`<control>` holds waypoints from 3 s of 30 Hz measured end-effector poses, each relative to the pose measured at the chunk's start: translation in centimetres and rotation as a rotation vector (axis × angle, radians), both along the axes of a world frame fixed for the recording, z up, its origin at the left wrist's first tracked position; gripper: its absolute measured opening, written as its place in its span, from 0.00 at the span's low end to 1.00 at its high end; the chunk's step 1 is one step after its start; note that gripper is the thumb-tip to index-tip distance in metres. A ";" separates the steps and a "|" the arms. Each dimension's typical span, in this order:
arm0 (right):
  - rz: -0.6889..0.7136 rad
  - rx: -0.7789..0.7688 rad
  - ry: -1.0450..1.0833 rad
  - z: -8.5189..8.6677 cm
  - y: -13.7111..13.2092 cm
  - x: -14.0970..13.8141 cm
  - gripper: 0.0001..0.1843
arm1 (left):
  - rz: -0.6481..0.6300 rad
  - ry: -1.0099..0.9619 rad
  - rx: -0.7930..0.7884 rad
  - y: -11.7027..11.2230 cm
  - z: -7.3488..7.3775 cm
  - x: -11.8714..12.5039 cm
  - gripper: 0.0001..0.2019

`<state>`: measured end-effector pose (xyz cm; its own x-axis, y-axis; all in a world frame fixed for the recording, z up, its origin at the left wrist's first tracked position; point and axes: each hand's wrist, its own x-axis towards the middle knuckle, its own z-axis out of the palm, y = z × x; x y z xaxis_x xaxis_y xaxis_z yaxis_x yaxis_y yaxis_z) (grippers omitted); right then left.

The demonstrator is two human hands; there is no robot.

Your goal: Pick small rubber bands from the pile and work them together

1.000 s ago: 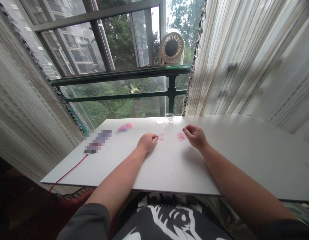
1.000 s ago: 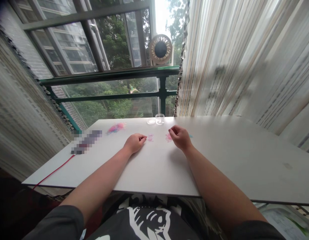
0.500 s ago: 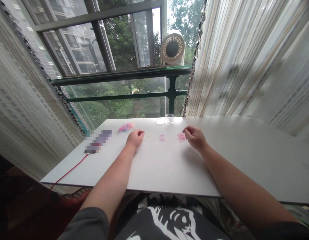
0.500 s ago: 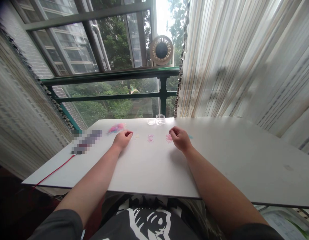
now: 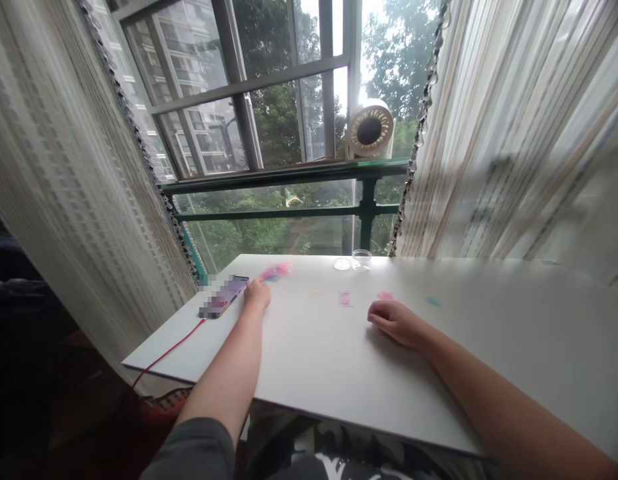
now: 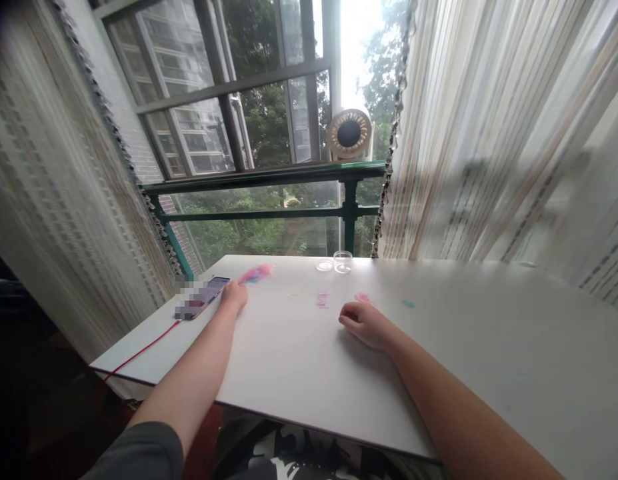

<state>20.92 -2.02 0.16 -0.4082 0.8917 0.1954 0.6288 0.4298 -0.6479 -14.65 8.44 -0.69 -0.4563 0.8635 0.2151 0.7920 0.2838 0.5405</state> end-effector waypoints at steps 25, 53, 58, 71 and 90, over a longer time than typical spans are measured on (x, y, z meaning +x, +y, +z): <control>-0.027 -0.049 -0.035 -0.2 0.5 0.2 0.12 | -0.065 -0.093 0.134 0.3 -0.8 -2.3 0.18; -0.019 -0.029 -0.021 -0.3 0.6 0.3 0.12 | -0.249 -0.351 0.334 0.2 -1.4 -1.7 0.09; -0.024 -0.032 -0.035 -0.3 0.6 0.5 0.12 | -0.254 -0.390 0.365 0.0 -1.2 -1.1 0.10; 0.000 -0.030 0.082 -0.2 0.4 0.3 0.10 | -0.933 -0.418 0.340 -5.0 0.9 10.6 0.10; 0.012 0.025 0.233 -0.1 0.2 -0.3 0.11 | -1.150 -0.437 0.315 -8.3 0.1 16.2 0.09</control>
